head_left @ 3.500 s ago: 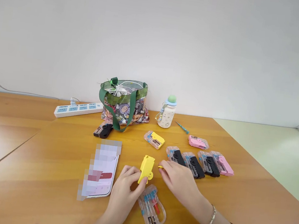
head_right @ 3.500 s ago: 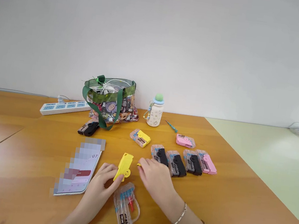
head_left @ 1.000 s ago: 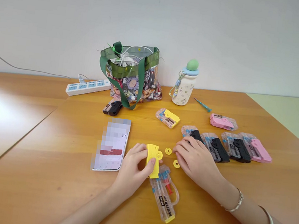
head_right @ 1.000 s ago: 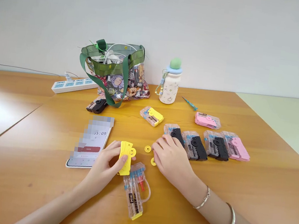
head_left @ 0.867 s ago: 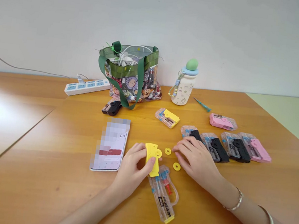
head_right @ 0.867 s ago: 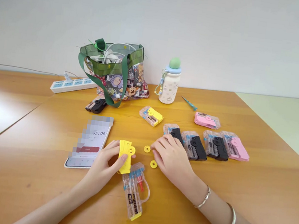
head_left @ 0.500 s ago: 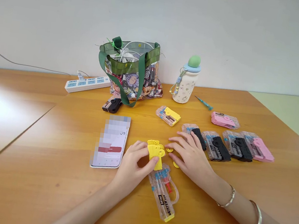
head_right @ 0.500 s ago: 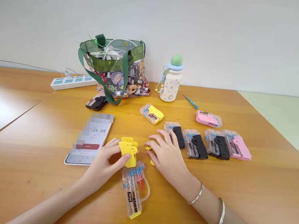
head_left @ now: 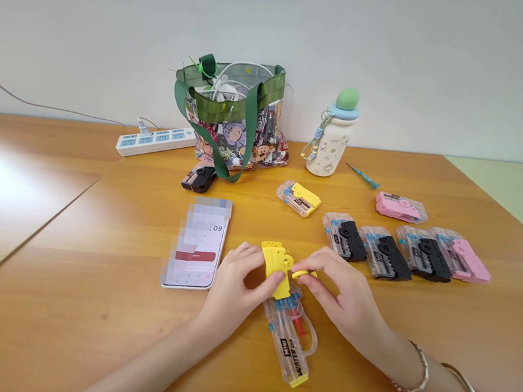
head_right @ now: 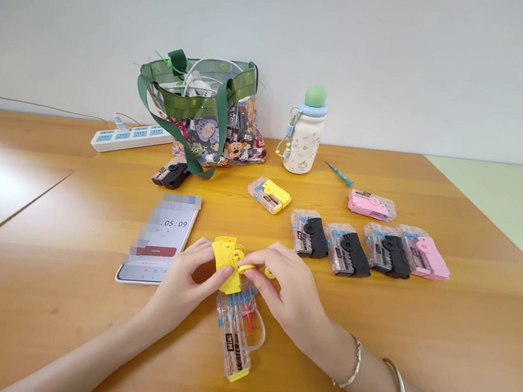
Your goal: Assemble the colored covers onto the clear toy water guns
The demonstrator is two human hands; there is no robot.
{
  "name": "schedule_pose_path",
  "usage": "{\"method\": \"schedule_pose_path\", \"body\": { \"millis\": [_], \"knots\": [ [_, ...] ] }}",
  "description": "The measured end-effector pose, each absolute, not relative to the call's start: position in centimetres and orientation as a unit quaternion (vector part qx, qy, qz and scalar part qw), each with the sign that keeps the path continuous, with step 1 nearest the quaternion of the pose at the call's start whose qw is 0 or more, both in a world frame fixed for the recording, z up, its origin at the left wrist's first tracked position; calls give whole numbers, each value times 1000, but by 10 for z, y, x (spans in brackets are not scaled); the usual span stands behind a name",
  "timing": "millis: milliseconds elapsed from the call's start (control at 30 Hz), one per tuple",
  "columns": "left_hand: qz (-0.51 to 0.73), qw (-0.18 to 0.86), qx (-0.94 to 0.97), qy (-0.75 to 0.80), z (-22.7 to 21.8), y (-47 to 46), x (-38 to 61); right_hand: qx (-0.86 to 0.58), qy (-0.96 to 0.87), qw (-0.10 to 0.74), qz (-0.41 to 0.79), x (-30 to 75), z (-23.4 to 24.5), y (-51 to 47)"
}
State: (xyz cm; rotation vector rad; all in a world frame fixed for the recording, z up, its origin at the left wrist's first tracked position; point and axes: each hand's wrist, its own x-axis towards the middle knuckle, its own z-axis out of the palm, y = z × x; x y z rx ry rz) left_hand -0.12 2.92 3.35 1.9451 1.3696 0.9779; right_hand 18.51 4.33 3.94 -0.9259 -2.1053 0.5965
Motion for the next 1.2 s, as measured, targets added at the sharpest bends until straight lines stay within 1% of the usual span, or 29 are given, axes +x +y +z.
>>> {"method": "schedule_pose_path", "body": {
  "millis": [233,467,633,700,867,967,1000,1067,1133,1200],
  "knots": [
    [350,244,750,505,30,24,0,-374,-819,382,208,180,38,42],
    [345,221,760,505,29,22,1,-396,-791,399,242,178,35,39],
    [354,198,762,504,30,20,3,-403,-792,339,309,177,42,38],
    [350,195,765,505,31,19,4,-394,-797,328,320,177,43,37],
    [349,188,773,495,32,18,3,-367,-811,357,282,177,40,36],
    [363,198,766,492,35,20,2,-369,-816,352,271,182,41,41],
    [367,205,760,496,36,20,2,-375,-823,342,256,185,42,44],
    [371,220,746,506,37,22,1,-391,-852,295,184,193,43,52],
    [376,228,737,513,38,24,0,-405,-885,219,75,202,42,58],
    [385,223,735,512,37,26,-2,-401,-902,158,-6,209,40,63]
  ]
}}
